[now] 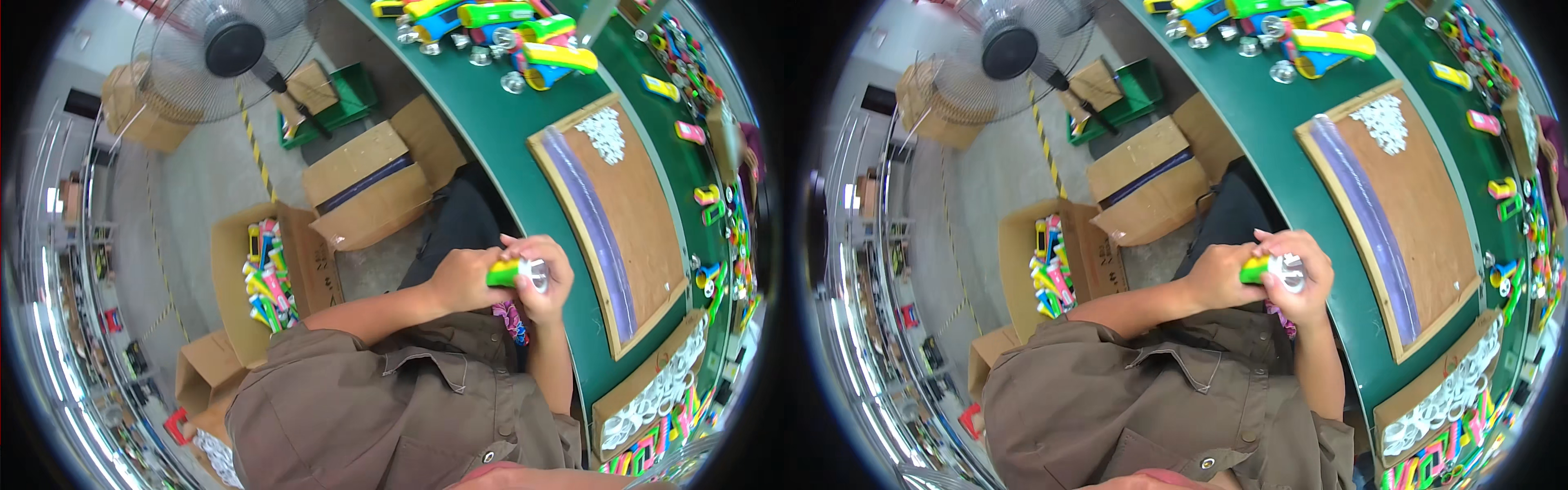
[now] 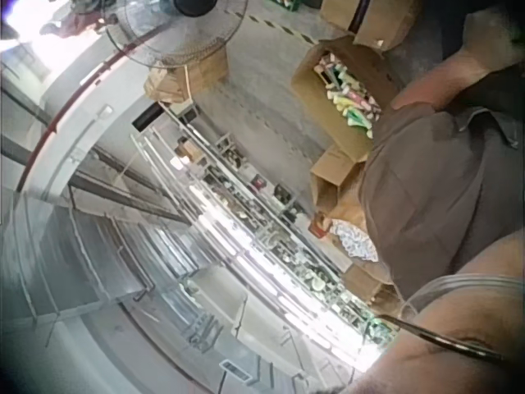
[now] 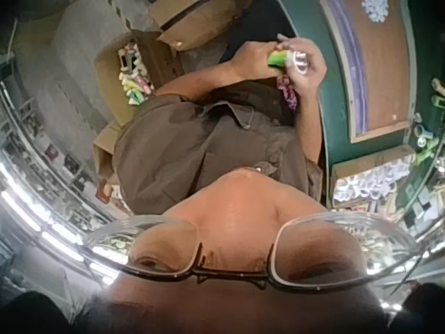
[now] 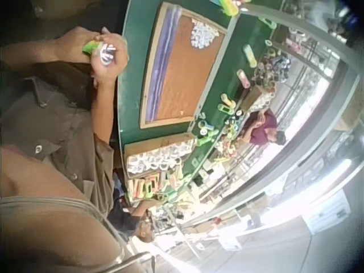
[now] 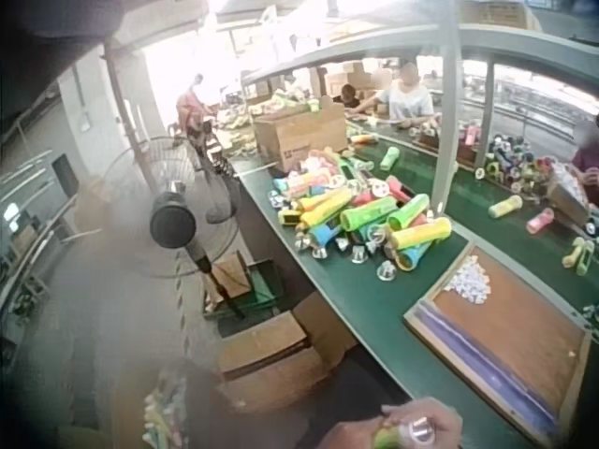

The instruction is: The worker is seen assembling various components of colorful plastic flashlights on a factory assembly line.

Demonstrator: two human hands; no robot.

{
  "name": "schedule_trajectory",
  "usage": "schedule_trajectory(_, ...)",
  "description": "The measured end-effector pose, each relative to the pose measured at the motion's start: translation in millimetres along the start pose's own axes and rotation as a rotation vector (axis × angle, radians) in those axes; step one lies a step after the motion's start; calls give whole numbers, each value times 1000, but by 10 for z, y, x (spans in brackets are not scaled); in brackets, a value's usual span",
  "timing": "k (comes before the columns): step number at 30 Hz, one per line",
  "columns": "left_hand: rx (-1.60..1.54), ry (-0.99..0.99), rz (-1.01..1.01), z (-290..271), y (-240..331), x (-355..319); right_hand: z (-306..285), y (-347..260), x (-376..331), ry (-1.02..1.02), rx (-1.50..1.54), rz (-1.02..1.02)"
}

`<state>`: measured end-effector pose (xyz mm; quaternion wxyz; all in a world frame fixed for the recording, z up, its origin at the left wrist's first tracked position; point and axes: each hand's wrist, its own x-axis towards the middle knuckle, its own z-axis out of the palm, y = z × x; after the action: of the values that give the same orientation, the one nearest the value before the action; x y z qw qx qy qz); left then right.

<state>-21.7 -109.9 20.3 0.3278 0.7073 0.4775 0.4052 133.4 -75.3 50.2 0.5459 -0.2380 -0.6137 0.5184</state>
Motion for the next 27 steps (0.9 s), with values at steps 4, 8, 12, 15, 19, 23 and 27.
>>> schedule_trajectory(4,383,101,-156,-331,-351,-244,376,420,-39,81,9,385)
schedule_trajectory(8,398,341,-711,-862,-1204,-702,395,579,-213,48,84,613)
schedule_trajectory(12,570,606,-1149,-1787,-1894,-1790,94,271,-524,-227,72,836)
schedule_trajectory(15,579,629,-1380,-2498,-2144,-2763,-168,149,-891,-158,169,926)
schedule_trajectory(19,746,499,-1543,-2928,-2302,-3196,-320,-2,-1122,112,204,964)
schedule_trajectory(23,286,730,-1239,-2910,-2734,-3407,-252,-13,-1013,50,113,929)
schedule_trajectory(27,660,440,-753,-3379,-2922,-3575,-32,-67,-876,-48,140,832)
